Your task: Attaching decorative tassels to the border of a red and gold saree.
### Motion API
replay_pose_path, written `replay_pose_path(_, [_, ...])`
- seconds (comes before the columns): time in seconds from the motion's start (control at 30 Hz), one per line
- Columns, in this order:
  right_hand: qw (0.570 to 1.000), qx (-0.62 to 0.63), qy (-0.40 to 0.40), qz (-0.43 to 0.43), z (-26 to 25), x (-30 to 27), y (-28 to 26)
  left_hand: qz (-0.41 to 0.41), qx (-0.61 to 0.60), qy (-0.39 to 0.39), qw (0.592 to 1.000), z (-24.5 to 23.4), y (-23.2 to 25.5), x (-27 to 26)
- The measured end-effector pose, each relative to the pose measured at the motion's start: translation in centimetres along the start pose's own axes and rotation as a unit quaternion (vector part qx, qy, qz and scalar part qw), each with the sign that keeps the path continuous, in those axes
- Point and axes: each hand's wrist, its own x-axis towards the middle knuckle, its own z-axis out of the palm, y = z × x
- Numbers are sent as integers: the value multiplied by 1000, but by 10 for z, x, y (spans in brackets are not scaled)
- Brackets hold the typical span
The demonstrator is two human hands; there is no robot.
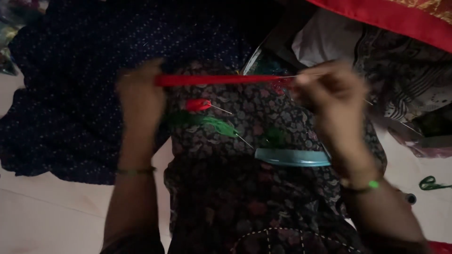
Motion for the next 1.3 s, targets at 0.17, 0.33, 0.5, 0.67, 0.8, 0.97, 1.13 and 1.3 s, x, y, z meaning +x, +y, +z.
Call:
replay_pose_path(0.17, [971, 21, -15, 238, 26, -23, 139, -76, 401, -77, 910, 13, -93, -34])
replay_pose_path(0.33, [956, -112, -26, 270, -16, -60, 156, 5, 194, -7, 981, 22, -27, -44])
replay_pose_path(0.5, [951, -191, 27, 243, -94, -103, 135, 179, -69, -172, 966, 52, 66, -56])
replay_pose_path(0.67, [846, -511, -84, 125, -141, -160, 124, 255, -29, -244, 935, 73, 88, -63])
replay_pose_path(0.8, [807, -578, -93, 79, -136, -189, 120, 263, -5, -252, 931, 79, 93, -59])
replay_pose_path(0.97, [847, -513, -2, 136, -136, -192, 99, 268, 28, -247, 931, 81, 100, -62])
replay_pose_path(1.13, [831, -517, 102, 179, -164, -215, 115, 224, 22, -253, 941, 89, 111, -66])
replay_pose_path(1.3, [820, -558, 101, 76, -134, -184, 93, 190, -2, -237, 953, 85, 124, -56])
